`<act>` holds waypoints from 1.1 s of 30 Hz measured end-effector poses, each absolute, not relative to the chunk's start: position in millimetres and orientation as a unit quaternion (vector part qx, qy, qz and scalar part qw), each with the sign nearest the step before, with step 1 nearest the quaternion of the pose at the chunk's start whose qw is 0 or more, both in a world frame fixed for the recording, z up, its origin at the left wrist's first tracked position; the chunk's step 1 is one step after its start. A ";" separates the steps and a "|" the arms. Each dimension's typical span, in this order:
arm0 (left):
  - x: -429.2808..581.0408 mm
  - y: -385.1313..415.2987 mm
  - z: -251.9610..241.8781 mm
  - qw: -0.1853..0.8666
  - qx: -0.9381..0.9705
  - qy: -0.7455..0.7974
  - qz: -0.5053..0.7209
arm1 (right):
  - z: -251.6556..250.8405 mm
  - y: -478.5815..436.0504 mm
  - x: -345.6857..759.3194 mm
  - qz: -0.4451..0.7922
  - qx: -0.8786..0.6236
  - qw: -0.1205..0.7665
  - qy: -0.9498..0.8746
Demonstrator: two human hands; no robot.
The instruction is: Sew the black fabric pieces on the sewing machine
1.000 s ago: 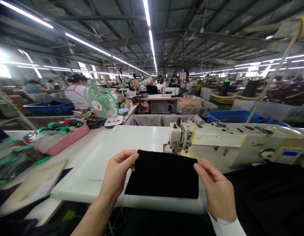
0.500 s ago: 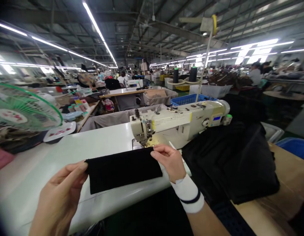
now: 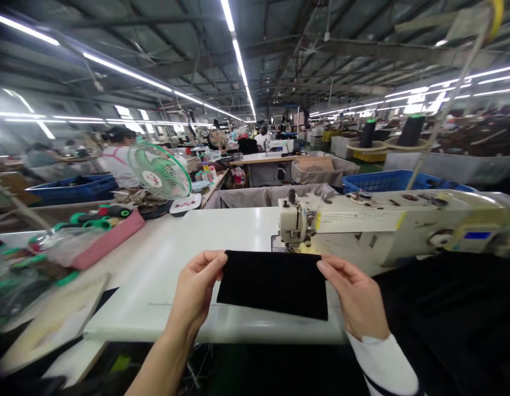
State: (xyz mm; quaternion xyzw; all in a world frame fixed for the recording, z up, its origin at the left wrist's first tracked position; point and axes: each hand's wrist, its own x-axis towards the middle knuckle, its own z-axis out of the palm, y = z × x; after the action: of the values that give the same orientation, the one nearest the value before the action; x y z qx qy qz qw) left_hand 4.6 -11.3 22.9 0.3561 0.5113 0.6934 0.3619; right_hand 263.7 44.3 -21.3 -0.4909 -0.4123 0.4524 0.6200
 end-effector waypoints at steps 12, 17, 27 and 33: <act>6.0 -12.1 25.9 0.348 0.344 0.503 0.712 | -8.0 46.4 259.0 0.441 -0.440 0.644 -0.444; 4.5 -5.7 28.9 0.352 0.320 0.488 0.732 | 2.5 49.0 255.6 0.456 -0.429 0.651 -0.429; 4.7 -3.5 31.0 0.368 0.303 0.511 0.715 | 4.6 50.4 252.2 0.470 -0.414 0.668 -0.401; 0.0 -11.7 25.7 0.325 0.315 0.515 0.728 | 8.4 48.2 249.6 0.457 -0.401 0.675 -0.418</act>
State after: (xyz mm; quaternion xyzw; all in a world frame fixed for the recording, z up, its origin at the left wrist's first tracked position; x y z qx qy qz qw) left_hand 0.0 -11.7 25.7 0.3149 0.5150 0.7281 0.3247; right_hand 249.6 48.2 8.4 -0.4013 -0.4179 0.4569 0.6749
